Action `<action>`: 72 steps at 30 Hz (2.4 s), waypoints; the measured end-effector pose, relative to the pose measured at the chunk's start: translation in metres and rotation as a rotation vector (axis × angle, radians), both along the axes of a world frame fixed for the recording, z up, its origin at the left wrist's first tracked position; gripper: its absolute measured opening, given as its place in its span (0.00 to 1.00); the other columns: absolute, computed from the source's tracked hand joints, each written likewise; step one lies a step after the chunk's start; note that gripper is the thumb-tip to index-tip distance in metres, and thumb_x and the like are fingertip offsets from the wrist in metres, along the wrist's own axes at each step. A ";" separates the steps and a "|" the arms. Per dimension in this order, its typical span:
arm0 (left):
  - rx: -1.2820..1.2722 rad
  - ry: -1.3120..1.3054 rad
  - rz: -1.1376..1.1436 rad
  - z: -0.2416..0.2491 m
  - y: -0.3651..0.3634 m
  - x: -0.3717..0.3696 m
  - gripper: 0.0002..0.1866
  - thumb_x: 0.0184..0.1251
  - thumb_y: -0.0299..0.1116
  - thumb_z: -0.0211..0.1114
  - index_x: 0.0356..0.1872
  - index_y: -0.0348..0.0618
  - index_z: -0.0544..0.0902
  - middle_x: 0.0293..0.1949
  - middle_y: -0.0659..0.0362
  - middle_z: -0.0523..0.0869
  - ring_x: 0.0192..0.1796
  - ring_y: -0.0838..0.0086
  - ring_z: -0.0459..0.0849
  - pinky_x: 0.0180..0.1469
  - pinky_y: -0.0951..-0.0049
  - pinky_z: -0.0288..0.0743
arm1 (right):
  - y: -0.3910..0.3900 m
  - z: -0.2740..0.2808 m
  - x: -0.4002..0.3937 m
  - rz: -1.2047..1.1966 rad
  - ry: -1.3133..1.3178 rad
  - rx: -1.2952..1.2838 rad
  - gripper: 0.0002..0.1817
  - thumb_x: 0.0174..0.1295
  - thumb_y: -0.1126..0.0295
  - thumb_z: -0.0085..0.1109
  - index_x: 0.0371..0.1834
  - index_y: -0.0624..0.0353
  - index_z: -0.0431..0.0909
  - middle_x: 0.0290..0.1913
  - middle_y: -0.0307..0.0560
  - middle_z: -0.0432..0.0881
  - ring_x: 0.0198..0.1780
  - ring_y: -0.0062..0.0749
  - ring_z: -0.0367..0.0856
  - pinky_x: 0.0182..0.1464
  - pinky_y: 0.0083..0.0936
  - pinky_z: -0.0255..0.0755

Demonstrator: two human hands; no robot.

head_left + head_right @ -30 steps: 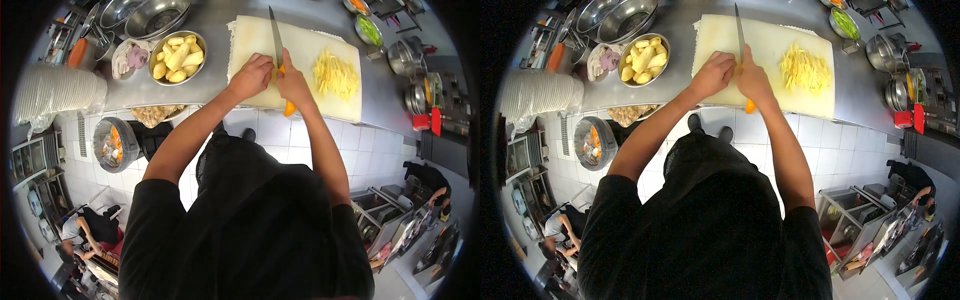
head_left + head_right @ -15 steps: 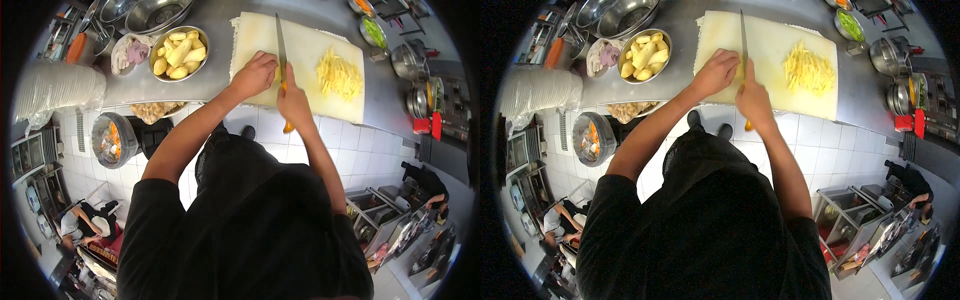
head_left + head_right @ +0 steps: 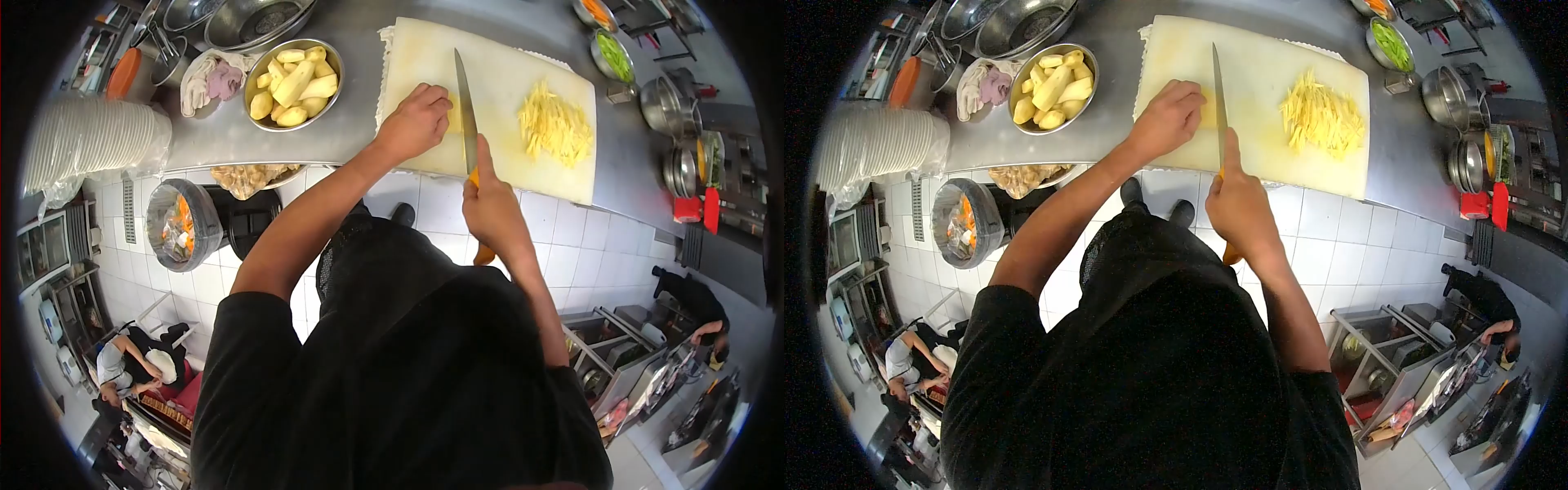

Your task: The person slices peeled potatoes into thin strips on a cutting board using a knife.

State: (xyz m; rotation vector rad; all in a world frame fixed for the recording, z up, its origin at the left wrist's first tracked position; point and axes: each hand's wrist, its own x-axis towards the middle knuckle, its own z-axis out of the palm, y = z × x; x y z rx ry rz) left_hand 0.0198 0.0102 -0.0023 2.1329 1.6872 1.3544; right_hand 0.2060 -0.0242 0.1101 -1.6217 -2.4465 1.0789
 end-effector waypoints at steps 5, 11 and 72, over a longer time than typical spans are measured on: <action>-0.003 0.018 -0.002 -0.001 0.003 -0.001 0.08 0.55 0.19 0.64 0.36 0.35 0.84 0.43 0.53 0.83 0.46 0.58 0.81 0.51 0.63 0.78 | 0.022 -0.032 -0.022 -0.044 0.073 -0.006 0.41 0.66 0.73 0.47 0.82 0.55 0.41 0.33 0.72 0.83 0.36 0.68 0.82 0.43 0.54 0.75; -0.007 0.006 -0.004 -0.002 0.003 -0.003 0.08 0.55 0.19 0.65 0.37 0.34 0.84 0.43 0.53 0.83 0.46 0.57 0.81 0.50 0.63 0.78 | 0.085 -0.040 -0.044 -0.025 0.076 0.017 0.41 0.64 0.72 0.47 0.81 0.56 0.44 0.35 0.73 0.83 0.37 0.66 0.84 0.43 0.53 0.77; -0.006 0.087 0.005 -0.004 0.001 -0.009 0.08 0.59 0.23 0.66 0.39 0.35 0.85 0.46 0.53 0.83 0.48 0.59 0.82 0.53 0.63 0.79 | 0.085 -0.014 -0.047 -0.077 0.144 -0.184 0.40 0.63 0.75 0.46 0.80 0.60 0.45 0.35 0.73 0.83 0.39 0.68 0.83 0.45 0.55 0.75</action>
